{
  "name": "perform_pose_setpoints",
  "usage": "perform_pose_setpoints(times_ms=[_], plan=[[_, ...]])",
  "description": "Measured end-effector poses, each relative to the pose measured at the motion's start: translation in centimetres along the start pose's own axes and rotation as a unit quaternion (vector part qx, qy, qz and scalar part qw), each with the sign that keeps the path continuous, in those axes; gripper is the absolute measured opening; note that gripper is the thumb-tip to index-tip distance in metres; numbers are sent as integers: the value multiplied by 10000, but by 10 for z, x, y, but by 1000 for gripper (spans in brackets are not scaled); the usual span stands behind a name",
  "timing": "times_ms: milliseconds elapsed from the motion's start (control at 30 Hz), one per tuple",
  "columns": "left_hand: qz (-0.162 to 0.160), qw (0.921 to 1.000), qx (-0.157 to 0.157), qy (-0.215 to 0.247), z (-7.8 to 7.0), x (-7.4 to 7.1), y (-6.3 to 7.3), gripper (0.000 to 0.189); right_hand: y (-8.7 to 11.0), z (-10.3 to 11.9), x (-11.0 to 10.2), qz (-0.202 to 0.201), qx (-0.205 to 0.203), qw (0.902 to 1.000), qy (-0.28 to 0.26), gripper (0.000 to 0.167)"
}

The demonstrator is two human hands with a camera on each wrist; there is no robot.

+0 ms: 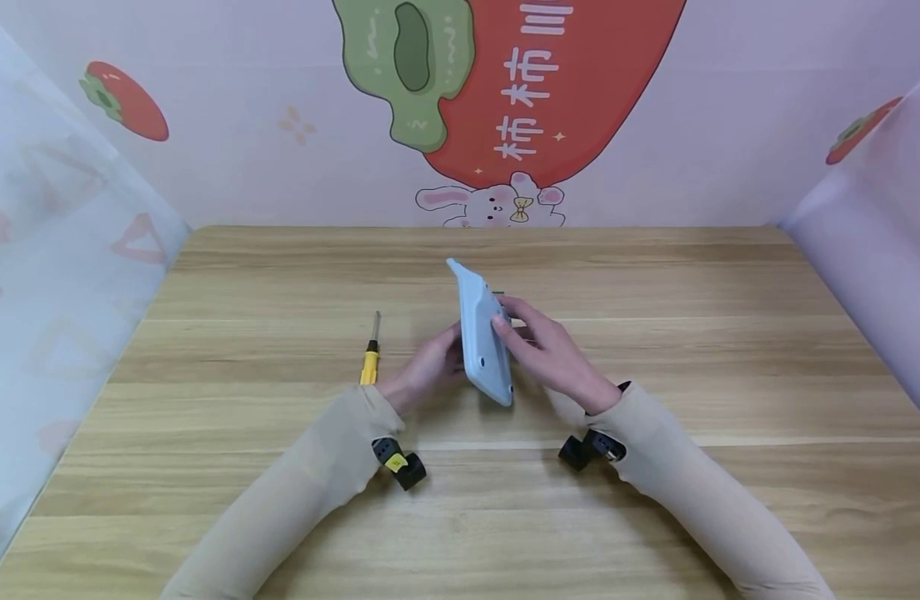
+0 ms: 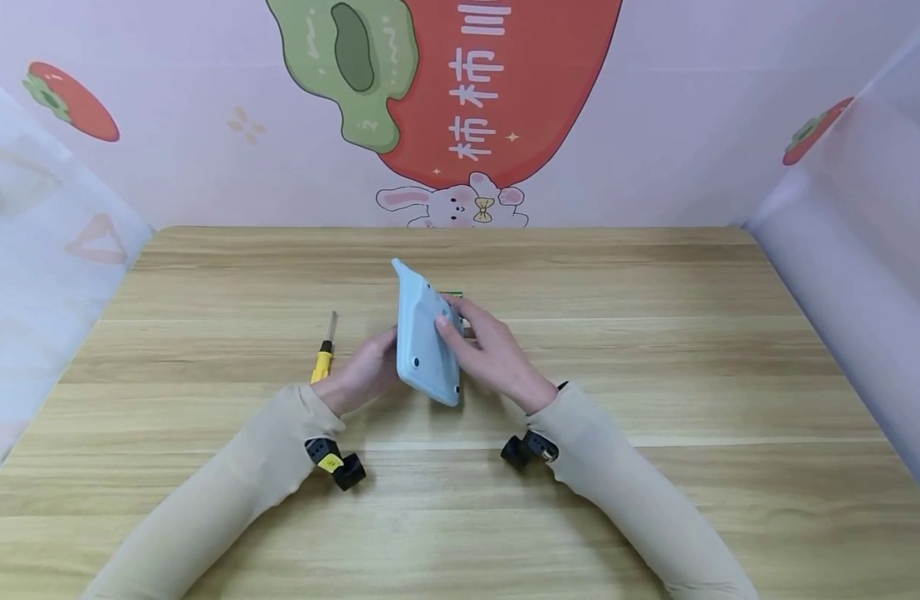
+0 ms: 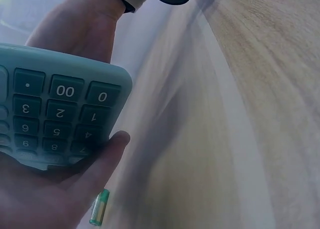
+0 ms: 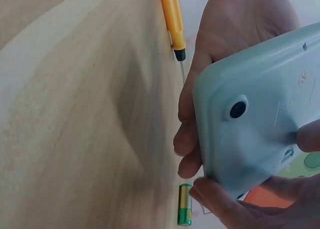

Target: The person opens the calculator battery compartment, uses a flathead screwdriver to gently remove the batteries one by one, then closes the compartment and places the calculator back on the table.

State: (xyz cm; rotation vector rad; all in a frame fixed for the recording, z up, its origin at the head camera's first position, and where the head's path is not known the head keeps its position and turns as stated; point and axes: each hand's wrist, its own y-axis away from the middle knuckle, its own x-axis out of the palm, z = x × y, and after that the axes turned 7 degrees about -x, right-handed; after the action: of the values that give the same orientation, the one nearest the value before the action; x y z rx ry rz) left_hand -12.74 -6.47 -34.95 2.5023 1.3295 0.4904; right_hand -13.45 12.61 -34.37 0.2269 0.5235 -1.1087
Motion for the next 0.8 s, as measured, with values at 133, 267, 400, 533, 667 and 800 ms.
perform_pose_setpoints(times_ms=[133,267,400,533,667,800], plan=[[13,10000,-14,-33,1,0,-1,56,0,0,0,-16,3,10000,83,52],[-48,10000,6,-3,2,0,-2,57,0,2,0,-84,-72,9999,113,52],[-262,9996,-47,-1,1,1,-3,59,1,4,1,-117,-215,9996,156,53],[-410,9990,-128,-114,2,1,-3,61,2,6,2,-206,-401,9989,110,53],[-416,9987,-156,-260,1,1,-3,64,3,9,3,-453,-571,9973,-94,49],[-598,9971,-362,-306,-1,2,-4,63,5,12,3,-707,-704,9941,-417,45]])
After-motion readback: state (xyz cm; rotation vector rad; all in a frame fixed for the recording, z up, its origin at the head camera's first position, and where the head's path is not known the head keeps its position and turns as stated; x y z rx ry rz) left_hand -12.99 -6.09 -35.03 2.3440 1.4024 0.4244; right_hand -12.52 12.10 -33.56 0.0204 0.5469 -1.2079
